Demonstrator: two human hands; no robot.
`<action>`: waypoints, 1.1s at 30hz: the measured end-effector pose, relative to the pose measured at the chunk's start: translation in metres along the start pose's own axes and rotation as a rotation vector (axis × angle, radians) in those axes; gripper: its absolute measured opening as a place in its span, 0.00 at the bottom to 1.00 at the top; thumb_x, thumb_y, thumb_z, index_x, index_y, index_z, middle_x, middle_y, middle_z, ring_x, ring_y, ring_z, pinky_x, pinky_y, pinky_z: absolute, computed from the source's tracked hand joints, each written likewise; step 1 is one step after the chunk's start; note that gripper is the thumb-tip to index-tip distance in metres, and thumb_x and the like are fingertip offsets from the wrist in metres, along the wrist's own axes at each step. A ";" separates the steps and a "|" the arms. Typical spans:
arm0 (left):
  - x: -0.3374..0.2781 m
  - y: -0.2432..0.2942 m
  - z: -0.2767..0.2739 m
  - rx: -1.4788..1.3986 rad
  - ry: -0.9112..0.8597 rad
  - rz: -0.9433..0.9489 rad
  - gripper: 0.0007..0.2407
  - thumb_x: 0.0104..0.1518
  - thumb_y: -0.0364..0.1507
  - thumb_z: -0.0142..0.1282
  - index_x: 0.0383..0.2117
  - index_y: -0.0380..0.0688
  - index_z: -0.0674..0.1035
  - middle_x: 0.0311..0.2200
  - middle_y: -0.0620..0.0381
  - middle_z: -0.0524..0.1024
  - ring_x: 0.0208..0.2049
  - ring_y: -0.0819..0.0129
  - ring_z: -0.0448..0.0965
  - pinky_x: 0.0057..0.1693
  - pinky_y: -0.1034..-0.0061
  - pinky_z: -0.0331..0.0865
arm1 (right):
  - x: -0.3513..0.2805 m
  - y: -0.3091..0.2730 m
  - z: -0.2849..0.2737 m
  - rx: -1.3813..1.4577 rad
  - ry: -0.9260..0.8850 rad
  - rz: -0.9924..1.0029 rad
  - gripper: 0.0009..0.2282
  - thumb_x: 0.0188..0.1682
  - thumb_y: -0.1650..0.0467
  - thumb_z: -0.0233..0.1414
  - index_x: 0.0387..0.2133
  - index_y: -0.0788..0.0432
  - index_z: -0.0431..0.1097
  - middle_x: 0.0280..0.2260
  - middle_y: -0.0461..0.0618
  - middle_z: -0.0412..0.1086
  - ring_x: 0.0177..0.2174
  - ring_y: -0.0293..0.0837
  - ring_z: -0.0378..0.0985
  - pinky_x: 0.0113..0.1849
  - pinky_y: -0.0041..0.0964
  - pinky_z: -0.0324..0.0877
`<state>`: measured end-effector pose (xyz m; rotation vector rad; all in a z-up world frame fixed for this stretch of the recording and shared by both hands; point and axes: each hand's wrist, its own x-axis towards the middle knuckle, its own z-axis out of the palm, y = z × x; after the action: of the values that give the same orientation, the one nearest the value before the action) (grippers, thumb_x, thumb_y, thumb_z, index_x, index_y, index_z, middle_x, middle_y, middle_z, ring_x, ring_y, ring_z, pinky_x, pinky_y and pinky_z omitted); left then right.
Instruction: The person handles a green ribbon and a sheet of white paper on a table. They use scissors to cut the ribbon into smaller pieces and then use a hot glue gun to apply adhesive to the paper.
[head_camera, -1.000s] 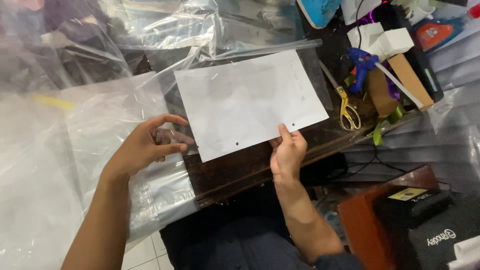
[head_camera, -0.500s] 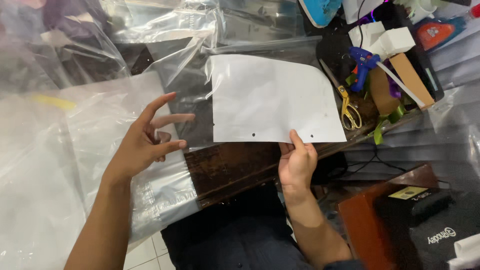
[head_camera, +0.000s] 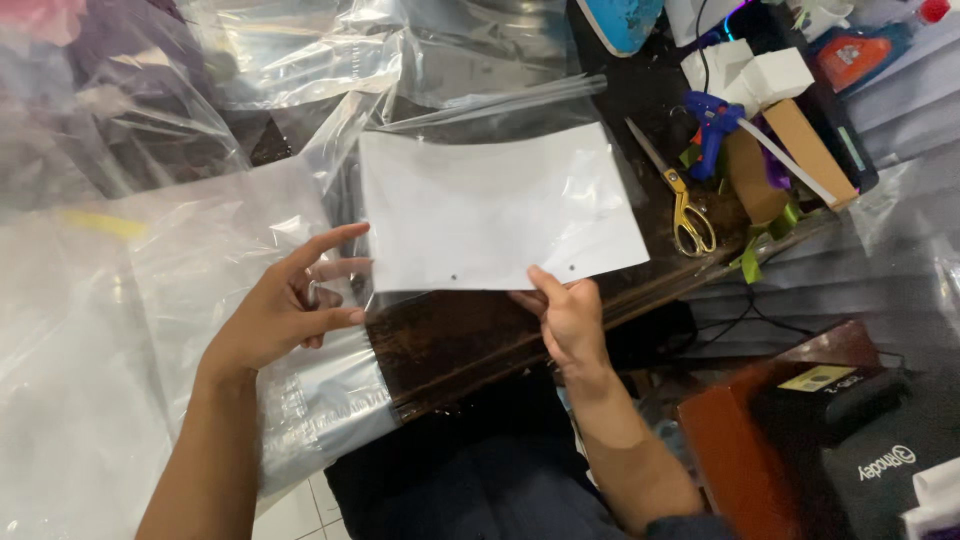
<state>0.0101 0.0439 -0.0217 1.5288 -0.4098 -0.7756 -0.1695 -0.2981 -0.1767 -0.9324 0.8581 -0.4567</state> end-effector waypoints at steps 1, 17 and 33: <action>0.000 -0.004 -0.002 0.002 0.003 0.000 0.37 0.47 0.18 0.72 0.70 0.47 0.73 0.51 0.34 0.84 0.12 0.74 0.73 0.19 0.78 0.67 | 0.009 0.010 -0.003 0.001 -0.004 0.001 0.08 0.53 0.80 0.62 0.39 0.77 0.71 0.32 0.71 0.79 0.34 0.65 0.87 0.41 0.69 0.84; -0.001 -0.002 0.011 0.222 0.099 -0.023 0.21 0.50 0.25 0.75 0.53 0.49 0.89 0.08 0.53 0.74 0.14 0.75 0.65 0.28 0.83 0.59 | -0.009 -0.048 0.058 -0.179 -0.300 0.100 0.16 0.57 0.69 0.62 0.31 0.72 0.67 0.27 0.76 0.79 0.26 0.59 0.88 0.29 0.44 0.84; -0.001 0.001 0.005 0.259 0.091 -0.025 0.22 0.50 0.22 0.74 0.55 0.48 0.87 0.07 0.51 0.74 0.11 0.75 0.66 0.25 0.87 0.58 | 0.097 -0.150 0.001 -1.276 0.074 -0.543 0.03 0.53 0.64 0.64 0.37 0.46 0.83 0.31 0.38 0.80 0.32 0.42 0.83 0.38 0.39 0.76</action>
<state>0.0064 0.0413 -0.0202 1.8070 -0.4367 -0.6890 -0.1091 -0.4431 -0.0926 -2.3685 0.9332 -0.3736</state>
